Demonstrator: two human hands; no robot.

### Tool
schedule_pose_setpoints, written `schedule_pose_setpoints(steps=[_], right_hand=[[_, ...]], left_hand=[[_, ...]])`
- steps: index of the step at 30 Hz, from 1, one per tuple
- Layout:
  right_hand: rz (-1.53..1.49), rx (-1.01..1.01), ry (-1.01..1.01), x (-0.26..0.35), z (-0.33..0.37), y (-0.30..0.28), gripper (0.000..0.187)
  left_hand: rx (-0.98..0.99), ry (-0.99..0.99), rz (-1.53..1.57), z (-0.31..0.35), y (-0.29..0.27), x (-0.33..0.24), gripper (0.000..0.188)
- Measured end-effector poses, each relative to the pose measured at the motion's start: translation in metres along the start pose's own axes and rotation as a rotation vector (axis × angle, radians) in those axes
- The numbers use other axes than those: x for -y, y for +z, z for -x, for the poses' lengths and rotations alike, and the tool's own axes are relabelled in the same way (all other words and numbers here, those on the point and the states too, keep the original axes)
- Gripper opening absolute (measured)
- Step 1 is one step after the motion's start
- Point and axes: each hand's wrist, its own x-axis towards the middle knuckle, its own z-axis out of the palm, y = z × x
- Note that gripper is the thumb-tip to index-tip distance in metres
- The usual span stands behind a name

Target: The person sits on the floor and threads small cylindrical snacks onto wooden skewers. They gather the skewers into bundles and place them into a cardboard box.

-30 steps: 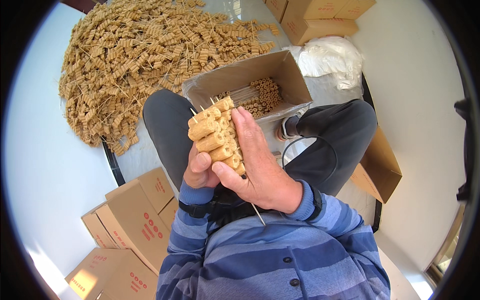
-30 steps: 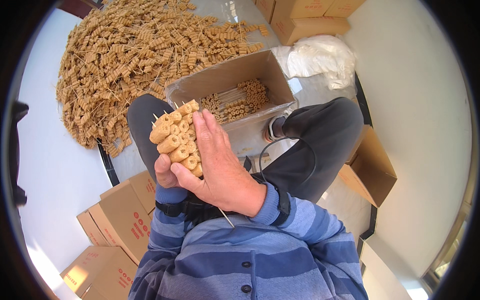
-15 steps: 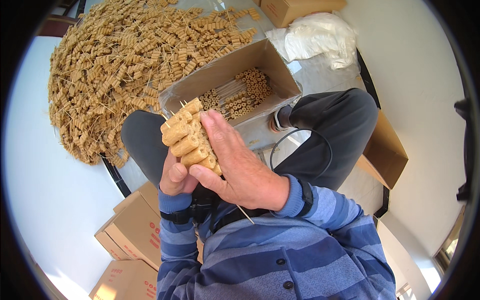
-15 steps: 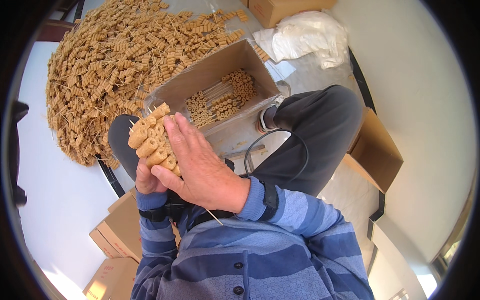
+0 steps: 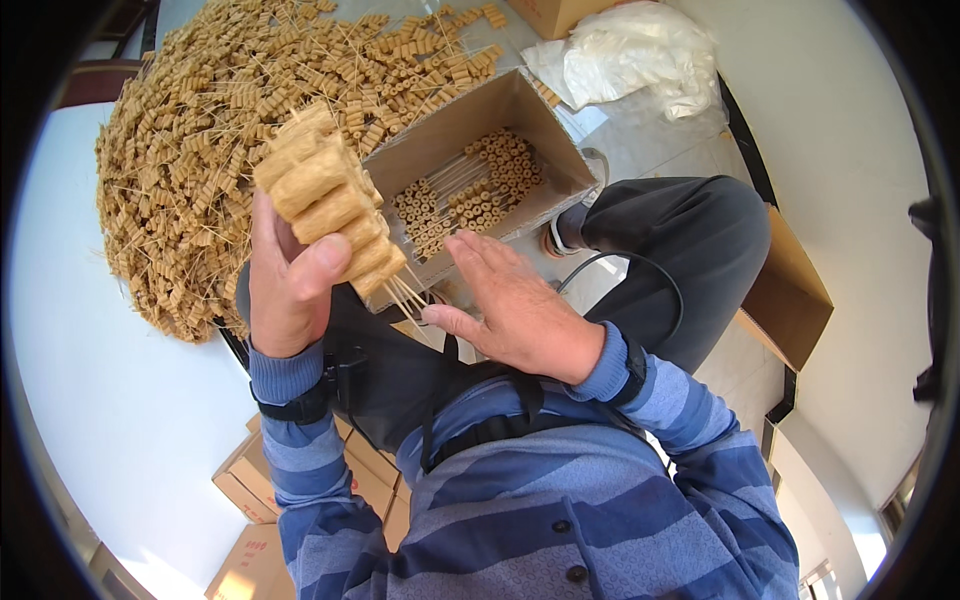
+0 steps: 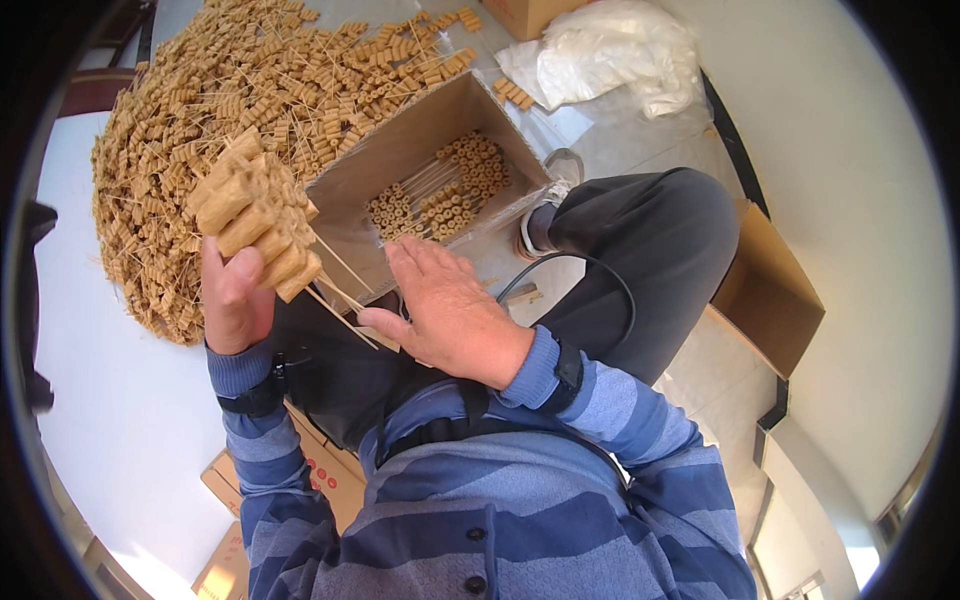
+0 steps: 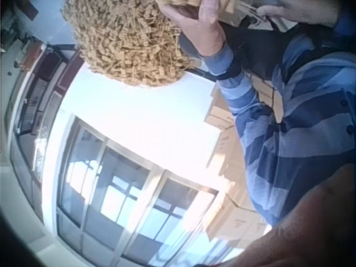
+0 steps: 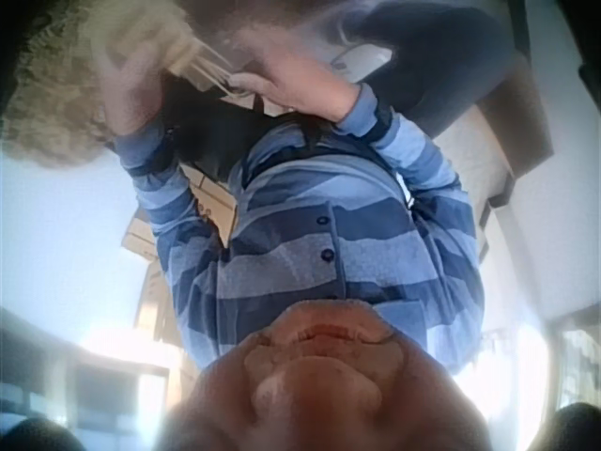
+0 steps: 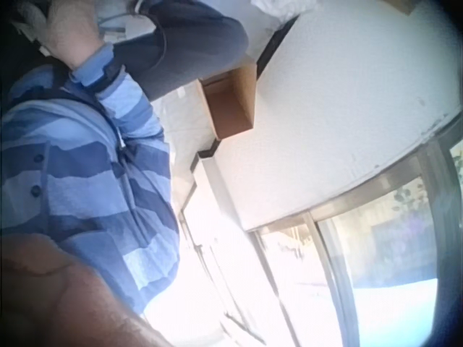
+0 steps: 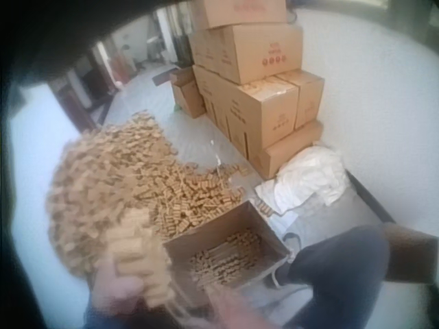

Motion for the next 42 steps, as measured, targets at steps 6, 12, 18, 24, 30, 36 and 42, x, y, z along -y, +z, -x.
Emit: schedule_pose_setpoints(steps=[6, 12, 18, 24, 30, 36, 42], right_hand=[[0.446, 0.026, 0.003, -0.044, -0.007, 0.034, 0.052], [0.654, -0.019, -0.026, -0.055, -0.024, 0.033, 0.041], [0.714, 0.051, -0.029, -0.059, -0.030, 0.019, 0.039], [0.670, 0.180, 0.063, -0.054, -0.033, 0.017, 0.044], [0.648, 0.270, 0.070, -0.056, -0.033, 0.017, 0.045], [0.629, 0.288, 0.049, -0.058, -0.037, 0.019, 0.044], [0.617, 0.305, 0.030, -0.058, -0.040, 0.025, 0.044]], left_hand=[[0.174, 0.303, -0.998, -0.071, 0.027, 0.067, 0.098], [0.210, 0.292, -1.419, -0.116, 0.047, 0.187, 0.099], [0.143, 0.203, -1.558, -0.140, 0.042, 0.267, 0.101], [0.140, 0.272, -1.636, -0.156, 0.038, 0.314, 0.103], [0.126, 0.297, -1.574, -0.158, 0.027, 0.347, 0.101], [0.067, 0.241, -1.526, -0.156, 0.012, 0.362, 0.102], [0.047, 0.167, -1.475, -0.152, 0.001, 0.369, 0.105]])
